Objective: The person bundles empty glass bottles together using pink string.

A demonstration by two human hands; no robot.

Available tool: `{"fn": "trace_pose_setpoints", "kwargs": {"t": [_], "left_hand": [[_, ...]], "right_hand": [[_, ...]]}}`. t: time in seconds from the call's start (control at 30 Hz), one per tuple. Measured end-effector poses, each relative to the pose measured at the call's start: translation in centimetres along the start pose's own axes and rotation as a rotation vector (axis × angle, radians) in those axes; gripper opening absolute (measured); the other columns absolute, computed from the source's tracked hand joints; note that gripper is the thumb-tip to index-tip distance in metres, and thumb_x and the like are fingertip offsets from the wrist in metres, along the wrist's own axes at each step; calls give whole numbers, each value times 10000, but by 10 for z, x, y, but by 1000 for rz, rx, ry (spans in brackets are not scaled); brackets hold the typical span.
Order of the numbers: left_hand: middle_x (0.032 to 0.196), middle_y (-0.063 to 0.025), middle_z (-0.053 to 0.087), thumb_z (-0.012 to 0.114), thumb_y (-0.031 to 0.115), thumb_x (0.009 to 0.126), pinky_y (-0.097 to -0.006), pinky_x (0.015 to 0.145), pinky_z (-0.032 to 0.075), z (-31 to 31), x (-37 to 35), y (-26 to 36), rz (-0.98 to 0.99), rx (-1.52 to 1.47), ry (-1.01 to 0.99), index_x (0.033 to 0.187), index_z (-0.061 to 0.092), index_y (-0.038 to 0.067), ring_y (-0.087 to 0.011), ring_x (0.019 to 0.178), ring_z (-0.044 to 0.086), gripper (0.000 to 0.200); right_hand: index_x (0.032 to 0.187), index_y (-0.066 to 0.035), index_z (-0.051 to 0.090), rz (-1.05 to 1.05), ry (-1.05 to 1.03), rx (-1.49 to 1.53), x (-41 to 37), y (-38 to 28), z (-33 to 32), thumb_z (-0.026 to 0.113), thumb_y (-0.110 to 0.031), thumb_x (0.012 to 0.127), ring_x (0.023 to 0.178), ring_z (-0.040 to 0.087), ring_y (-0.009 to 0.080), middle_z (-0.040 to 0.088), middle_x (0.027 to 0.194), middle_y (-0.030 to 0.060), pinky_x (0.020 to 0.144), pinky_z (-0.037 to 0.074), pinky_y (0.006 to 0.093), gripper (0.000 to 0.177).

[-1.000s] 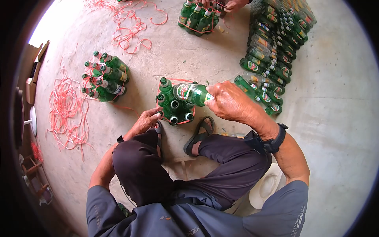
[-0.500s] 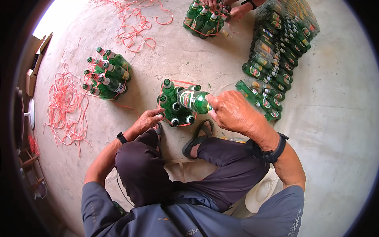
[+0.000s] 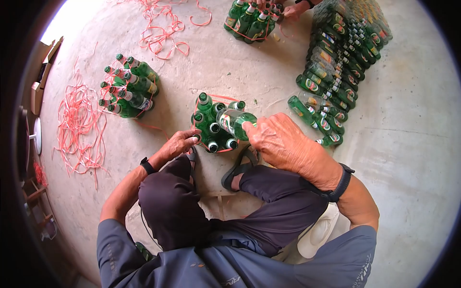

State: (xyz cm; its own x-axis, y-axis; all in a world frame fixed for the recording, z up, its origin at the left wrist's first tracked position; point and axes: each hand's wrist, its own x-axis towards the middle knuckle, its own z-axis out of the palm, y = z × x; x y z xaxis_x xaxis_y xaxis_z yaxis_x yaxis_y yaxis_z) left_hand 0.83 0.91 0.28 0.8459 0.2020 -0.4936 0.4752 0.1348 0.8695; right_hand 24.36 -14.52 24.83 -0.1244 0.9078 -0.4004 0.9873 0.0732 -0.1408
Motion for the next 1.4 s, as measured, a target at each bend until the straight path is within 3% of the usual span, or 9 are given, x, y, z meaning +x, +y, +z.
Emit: {"fn": "trace_pose_setpoints", "kwargs": {"t": [0.07, 0.3, 0.37, 0.4, 0.47, 0.57, 0.73, 0.8, 1.4], "left_hand": [[861, -27, 606, 528, 246, 939, -271, 595, 466, -1, 1, 0, -4, -5, -3, 1302, 504, -10, -105, 632, 502, 445], [811, -20, 579, 535, 257, 936, -270, 597, 462, -1, 0, 1, 27, 12, 0, 1304, 504, -8, -105, 623, 497, 454], [1205, -223, 604, 520, 244, 947, -342, 943, 441, -3, -2, 10, -49, 38, -29, 1294, 484, -76, -260, 1125, 576, 474], [1205, -223, 604, 520, 244, 947, -342, 943, 441, -2, 0, 5, -50, 36, -30, 1294, 484, -76, -260, 1125, 576, 474], [778, -8, 554, 536, 254, 937, -265, 583, 440, 0, 4, -8, 25, 0, 6, 1301, 508, -5, -98, 621, 478, 448], [1172, -213, 621, 519, 248, 949, -341, 877, 478, -2, 1, 7, -42, 32, -29, 1302, 481, -64, -246, 1061, 601, 472], [1152, -203, 631, 522, 249, 947, -336, 833, 491, -1, 0, 10, -87, 9, -39, 1305, 479, -60, -223, 1013, 609, 475], [1152, -202, 632, 523, 248, 946, -334, 826, 493, -1, -1, 13, -105, -1, -47, 1304, 479, -62, -218, 1006, 609, 476], [1105, -178, 641, 533, 237, 941, -334, 821, 487, -1, 1, 8, -147, -80, -44, 1316, 484, -24, -216, 961, 611, 459]], "right_hand": [[913, 30, 534, -101, 101, -61, -2, -3, 2, 574, -43, 730, 642, 633, 351, 599, 670, 177, 561, 497, 429, 201], [1034, 78, 556, -157, 76, -214, -7, -12, 14, 540, -71, 783, 596, 620, 243, 575, 742, 221, 482, 486, 325, 293], [1052, 91, 568, -181, 93, -258, -7, -13, 14, 543, -74, 792, 594, 614, 233, 588, 762, 235, 481, 484, 319, 308], [1070, 103, 579, -205, 109, -302, -8, -13, 15, 547, -77, 801, 592, 608, 224, 601, 782, 249, 481, 481, 312, 325], [1102, 85, 585, -220, 124, -369, -9, -16, 19, 564, -86, 785, 608, 581, 206, 579, 770, 201, 477, 452, 302, 361], [1133, 66, 599, -248, 136, -488, -10, -22, 23, 583, -97, 767, 627, 549, 183, 581, 801, 187, 475, 423, 284, 401], [1128, 63, 614, -283, 115, -548, -11, -22, 23, 582, -107, 772, 631, 543, 173, 617, 923, 266, 481, 425, 268, 396], [1025, 66, 634, -346, 201, -581, -11, -19, 22, 553, -111, 845, 598, 516, 154, 575, 728, 146, 444, 377, 262, 265], [920, 23, 578, -272, 161, -321, -3, -11, 12, 558, -100, 816, 618, 573, 192, 519, 677, 98, 487, 442, 309, 162]]}}
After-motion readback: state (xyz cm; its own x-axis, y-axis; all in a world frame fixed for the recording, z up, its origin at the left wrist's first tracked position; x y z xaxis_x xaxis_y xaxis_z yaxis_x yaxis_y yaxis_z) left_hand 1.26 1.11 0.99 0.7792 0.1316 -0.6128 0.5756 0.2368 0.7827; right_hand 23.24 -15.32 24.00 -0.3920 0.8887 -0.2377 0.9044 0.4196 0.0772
